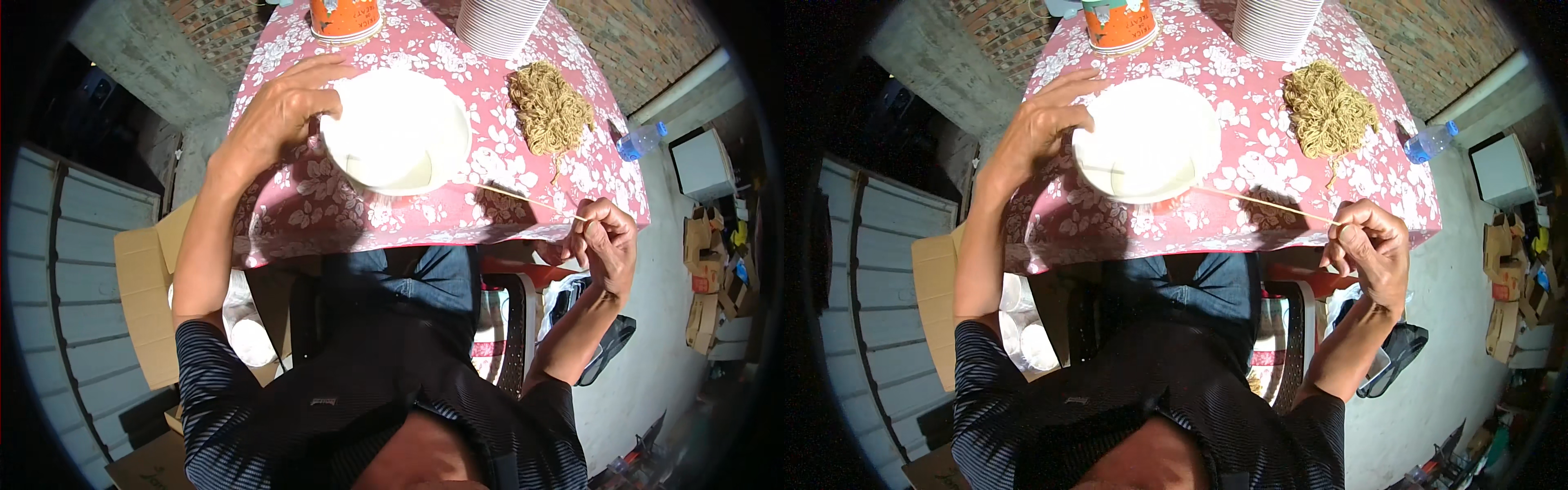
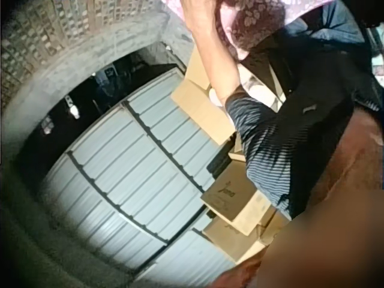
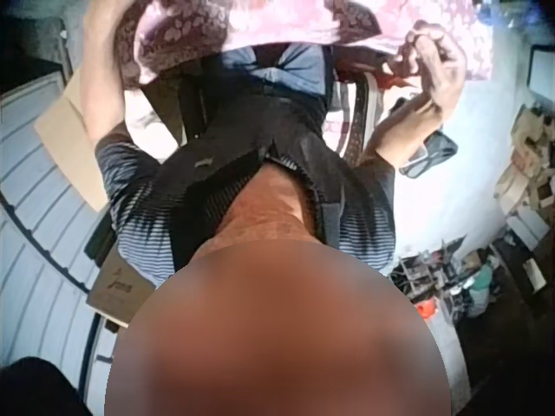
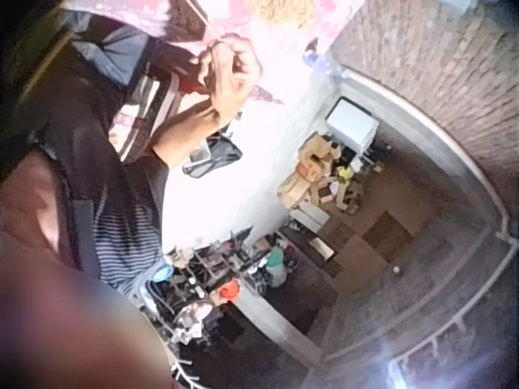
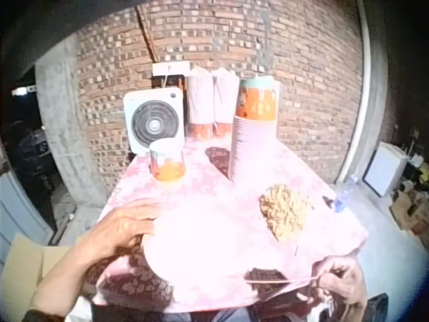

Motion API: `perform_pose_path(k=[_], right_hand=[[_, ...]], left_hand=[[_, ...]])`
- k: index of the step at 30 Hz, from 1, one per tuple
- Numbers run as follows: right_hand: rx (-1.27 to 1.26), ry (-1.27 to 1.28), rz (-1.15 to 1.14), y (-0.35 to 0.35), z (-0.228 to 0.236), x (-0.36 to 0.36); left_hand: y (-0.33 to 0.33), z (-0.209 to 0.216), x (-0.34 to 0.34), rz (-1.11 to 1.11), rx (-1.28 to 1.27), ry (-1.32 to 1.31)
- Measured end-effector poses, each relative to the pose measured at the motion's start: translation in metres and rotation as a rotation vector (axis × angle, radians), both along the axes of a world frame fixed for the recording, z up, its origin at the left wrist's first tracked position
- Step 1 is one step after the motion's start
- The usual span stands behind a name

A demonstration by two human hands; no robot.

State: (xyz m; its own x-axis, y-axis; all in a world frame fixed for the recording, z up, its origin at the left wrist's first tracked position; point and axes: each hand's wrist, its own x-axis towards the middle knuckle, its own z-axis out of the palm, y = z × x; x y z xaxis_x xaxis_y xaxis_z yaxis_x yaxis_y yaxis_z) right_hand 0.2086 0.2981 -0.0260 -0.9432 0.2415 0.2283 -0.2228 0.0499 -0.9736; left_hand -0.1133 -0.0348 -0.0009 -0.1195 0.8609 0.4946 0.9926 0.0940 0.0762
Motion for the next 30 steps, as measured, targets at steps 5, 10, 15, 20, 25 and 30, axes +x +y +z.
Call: perform_pose_path(k=[5, 10, 15, 20, 25, 30], right_hand=[[-0.052, 0.049, -0.115, 0.003, -0.007, -0.005], [-0.088, 0.072, -0.169, 0.004, -0.006, -0.017], [-0.171, 0.12, -0.162, 0.01, 0.01, -0.016], [-0.371, 0.311, 0.104, 0.034, -0.013, -0.007], [-0.546, 0.459, 0.323, 0.029, -0.029, -0.013], [-0.509, 0.465, 0.2, 0.014, -0.025, -0.022]], left_hand=[[0.023, 0.004, 0.051, 0.113, 0.356, 0.005], [0.057, -0.031, 0.166, -0.126, 0.371, -0.043], [0.078, -0.058, 0.137, 0.039, 0.313, 0.085], [0.068, -0.064, 0.096, -0.182, 0.231, 0.023], [0.056, -0.039, 0.07, -0.293, 0.187, -0.218], [0.039, -0.022, 0.052, -0.181, 0.031, -0.039]])
